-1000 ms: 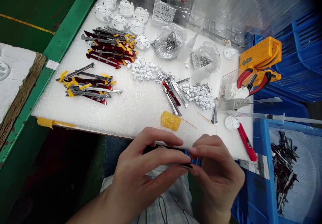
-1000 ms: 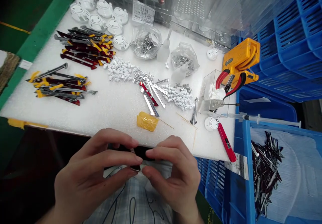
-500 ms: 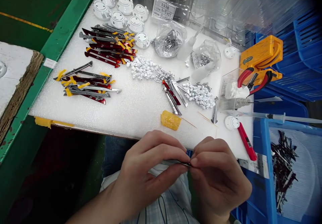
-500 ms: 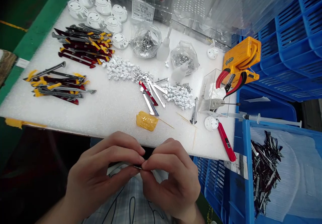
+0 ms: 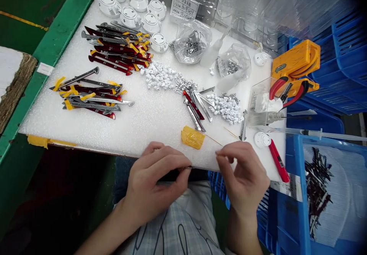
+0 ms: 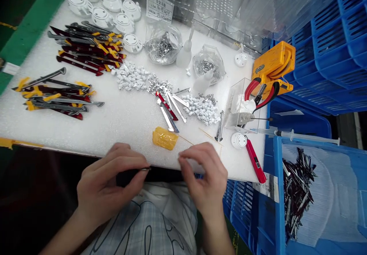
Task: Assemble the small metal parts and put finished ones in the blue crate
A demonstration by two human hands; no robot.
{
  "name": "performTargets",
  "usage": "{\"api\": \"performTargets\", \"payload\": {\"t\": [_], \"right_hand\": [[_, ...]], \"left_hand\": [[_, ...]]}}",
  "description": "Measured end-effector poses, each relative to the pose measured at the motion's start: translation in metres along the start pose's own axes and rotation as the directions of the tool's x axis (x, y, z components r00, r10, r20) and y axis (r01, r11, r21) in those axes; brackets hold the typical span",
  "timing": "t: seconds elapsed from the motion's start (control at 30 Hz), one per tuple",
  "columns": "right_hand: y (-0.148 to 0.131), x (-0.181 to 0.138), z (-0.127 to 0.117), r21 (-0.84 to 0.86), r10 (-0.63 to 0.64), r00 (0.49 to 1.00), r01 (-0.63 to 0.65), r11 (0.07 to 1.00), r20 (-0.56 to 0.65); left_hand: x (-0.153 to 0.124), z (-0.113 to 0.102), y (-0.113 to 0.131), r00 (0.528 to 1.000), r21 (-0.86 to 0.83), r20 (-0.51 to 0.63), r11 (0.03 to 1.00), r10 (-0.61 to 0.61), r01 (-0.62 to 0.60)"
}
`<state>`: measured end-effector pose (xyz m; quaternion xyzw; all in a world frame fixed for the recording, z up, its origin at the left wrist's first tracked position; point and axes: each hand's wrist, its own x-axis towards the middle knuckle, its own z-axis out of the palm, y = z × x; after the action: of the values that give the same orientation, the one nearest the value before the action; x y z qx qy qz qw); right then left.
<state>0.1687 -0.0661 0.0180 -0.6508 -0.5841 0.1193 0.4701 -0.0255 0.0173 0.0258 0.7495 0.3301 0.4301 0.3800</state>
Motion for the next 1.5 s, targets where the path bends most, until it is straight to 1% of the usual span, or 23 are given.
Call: {"api": "performTargets", "payload": {"t": [0.07, 0.1, 0.2, 0.27, 0.33, 0.43, 0.5, 0.6, 0.7, 0.83, 0.93, 1.1, 1.37, 1.5], "right_hand": [[0.014, 0.006, -0.003, -0.189, -0.002, 1.0, -0.001, 0.982, -0.014], [0.02, 0.008, -0.004, -0.251, -0.012, 1.0, 0.01, 0.968, -0.005], [0.032, 0.012, -0.002, -0.323, -0.042, 0.998, 0.056, 0.945, 0.049], [0.033, 0.014, -0.001, -0.337, -0.067, 0.996, 0.081, 0.938, 0.054], [0.028, 0.014, -0.001, -0.334, -0.07, 0.997, 0.075, 0.94, 0.028], [0.018, 0.015, -0.001, -0.277, -0.023, 1.0, 0.021, 0.961, -0.005], [0.013, 0.016, 0.002, -0.215, -0.009, 1.0, 0.014, 0.977, 0.025], [0.011, 0.019, 0.011, -0.161, -0.068, 0.994, 0.08, 0.984, 0.084], [0.014, 0.022, 0.019, -0.175, -0.121, 0.988, 0.135, 0.975, 0.092], [0.015, 0.025, 0.022, -0.214, -0.135, 0.985, 0.155, 0.965, 0.104], [0.015, 0.026, 0.024, -0.253, -0.157, 0.98, 0.183, 0.95, 0.119], [0.016, 0.026, 0.027, -0.286, -0.183, 0.974, 0.215, 0.934, 0.134], [0.016, 0.026, 0.027, -0.272, -0.198, 0.971, 0.229, 0.935, 0.137], [0.015, 0.027, 0.025, -0.226, -0.168, 0.981, 0.186, 0.956, 0.096]], "left_hand": [[0.001, -0.005, -0.006, 0.999, 0.098, 0.01, 0.994, 0.036, -0.036], [0.001, -0.006, -0.007, 0.999, 0.119, 0.013, 0.992, 0.037, -0.039], [0.0, -0.005, -0.009, 1.0, 0.103, 0.003, 0.995, 0.003, -0.003], [-0.002, -0.001, -0.009, 1.0, 0.064, -0.008, 0.998, -0.025, 0.026], [-0.003, 0.004, -0.01, 0.998, 0.034, -0.027, 0.998, -0.048, 0.049], [-0.004, 0.01, -0.012, 0.996, 0.015, -0.064, 0.998, -0.067, 0.069], [-0.005, 0.012, -0.013, 0.994, 0.019, -0.082, 0.997, -0.069, 0.071], [-0.005, 0.015, -0.015, 0.993, 0.042, -0.098, 0.997, -0.06, 0.064], [-0.004, 0.017, -0.015, 0.994, 0.048, -0.101, 0.997, -0.05, 0.055], [-0.003, 0.018, -0.016, 0.993, 0.078, -0.107, 0.995, -0.053, 0.062], [-0.003, 0.019, -0.016, 0.994, 0.102, -0.089, 0.992, -0.069, 0.078], [-0.004, 0.018, -0.016, 0.994, 0.081, -0.099, 0.995, -0.051, 0.059], [-0.006, 0.017, -0.019, 0.993, 0.05, -0.111, 0.997, -0.05, 0.056], [-0.006, 0.016, -0.018, 0.992, 0.047, -0.113, 0.997, -0.048, 0.054]]}}
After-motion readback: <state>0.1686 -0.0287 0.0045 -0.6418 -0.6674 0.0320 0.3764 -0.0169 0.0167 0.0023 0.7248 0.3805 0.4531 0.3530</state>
